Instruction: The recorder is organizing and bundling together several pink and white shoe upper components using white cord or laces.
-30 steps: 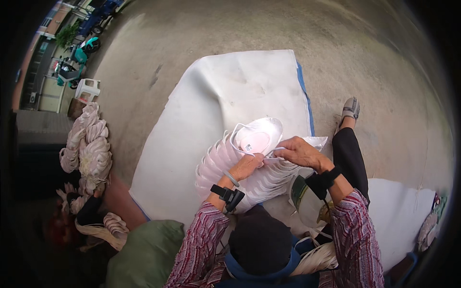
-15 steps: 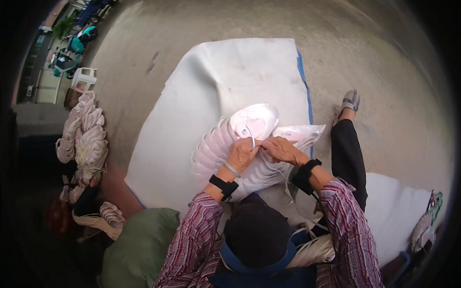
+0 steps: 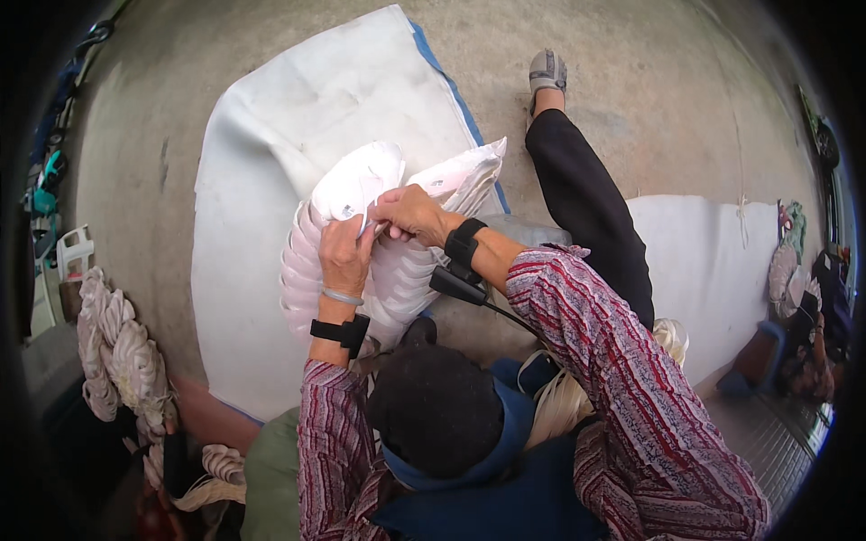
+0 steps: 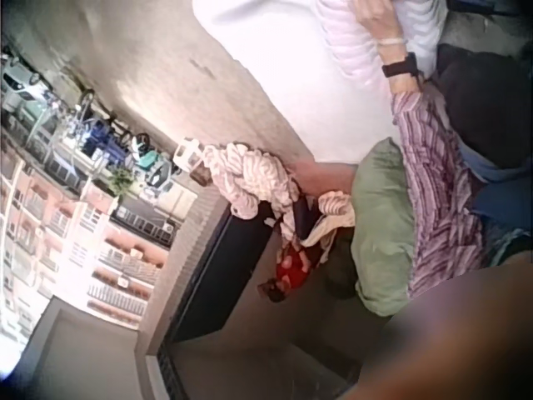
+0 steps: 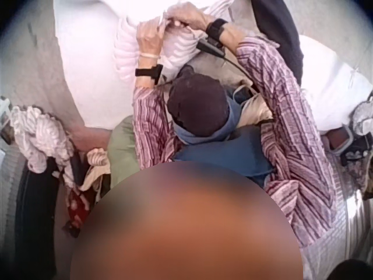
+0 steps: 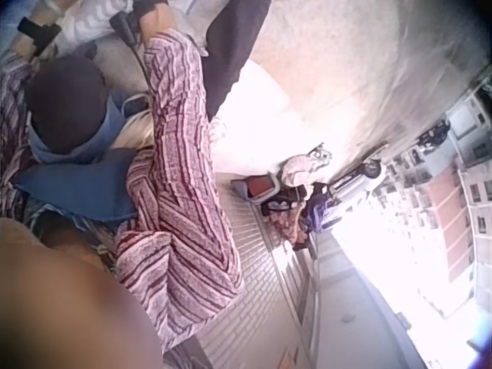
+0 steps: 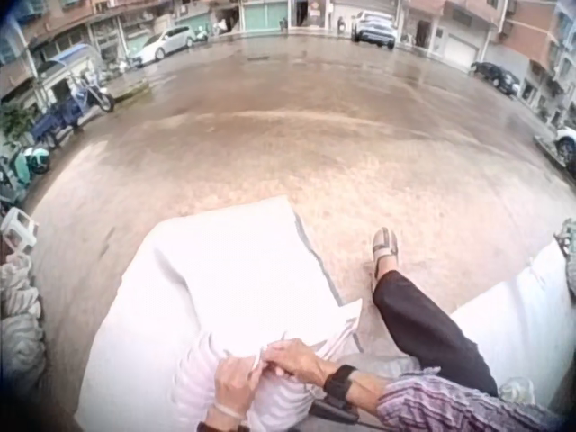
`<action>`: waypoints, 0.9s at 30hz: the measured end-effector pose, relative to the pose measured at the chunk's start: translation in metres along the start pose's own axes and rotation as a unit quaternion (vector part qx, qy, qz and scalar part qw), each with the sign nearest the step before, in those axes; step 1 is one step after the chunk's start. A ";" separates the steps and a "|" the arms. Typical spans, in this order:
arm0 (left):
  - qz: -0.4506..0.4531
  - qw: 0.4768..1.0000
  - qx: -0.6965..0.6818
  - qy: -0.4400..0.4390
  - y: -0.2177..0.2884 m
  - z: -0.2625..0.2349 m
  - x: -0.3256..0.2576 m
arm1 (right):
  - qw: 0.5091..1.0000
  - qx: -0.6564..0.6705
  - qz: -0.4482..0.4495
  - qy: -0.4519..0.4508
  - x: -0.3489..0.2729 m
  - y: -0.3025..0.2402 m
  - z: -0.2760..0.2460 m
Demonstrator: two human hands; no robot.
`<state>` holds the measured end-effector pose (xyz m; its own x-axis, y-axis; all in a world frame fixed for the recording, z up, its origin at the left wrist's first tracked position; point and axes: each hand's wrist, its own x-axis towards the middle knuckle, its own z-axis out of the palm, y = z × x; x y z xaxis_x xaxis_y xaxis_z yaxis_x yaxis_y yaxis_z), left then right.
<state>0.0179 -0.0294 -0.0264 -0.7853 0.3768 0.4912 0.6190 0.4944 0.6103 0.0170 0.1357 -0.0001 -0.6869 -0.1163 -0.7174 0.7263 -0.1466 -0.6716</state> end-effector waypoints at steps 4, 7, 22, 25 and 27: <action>-0.020 0.997 0.046 -0.057 -0.011 -0.004 0.001 | 0.996 0.070 -0.036 0.030 -0.006 0.001 0.012; -0.021 0.993 0.089 -0.079 -0.005 -0.010 0.011 | 0.973 0.216 -0.079 0.022 -0.008 -0.006 0.015; -0.369 0.892 -0.164 -0.204 -0.025 -0.016 -0.014 | 0.751 -0.654 -0.090 0.021 0.016 0.006 -0.043; -0.377 0.848 -0.346 -0.140 -0.007 0.002 0.012 | 0.755 -0.650 -0.078 0.026 0.012 0.004 -0.038; -0.406 0.745 -0.524 -0.077 0.001 0.020 0.019 | 0.758 -0.647 -0.072 0.031 0.011 0.006 -0.040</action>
<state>0.0032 -0.0058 -0.0288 -0.8492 0.4112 -0.3313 -0.4528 -0.2442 0.8575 0.0145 0.1727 -0.0192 -0.7888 -0.1380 -0.5990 0.0899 0.9381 -0.3345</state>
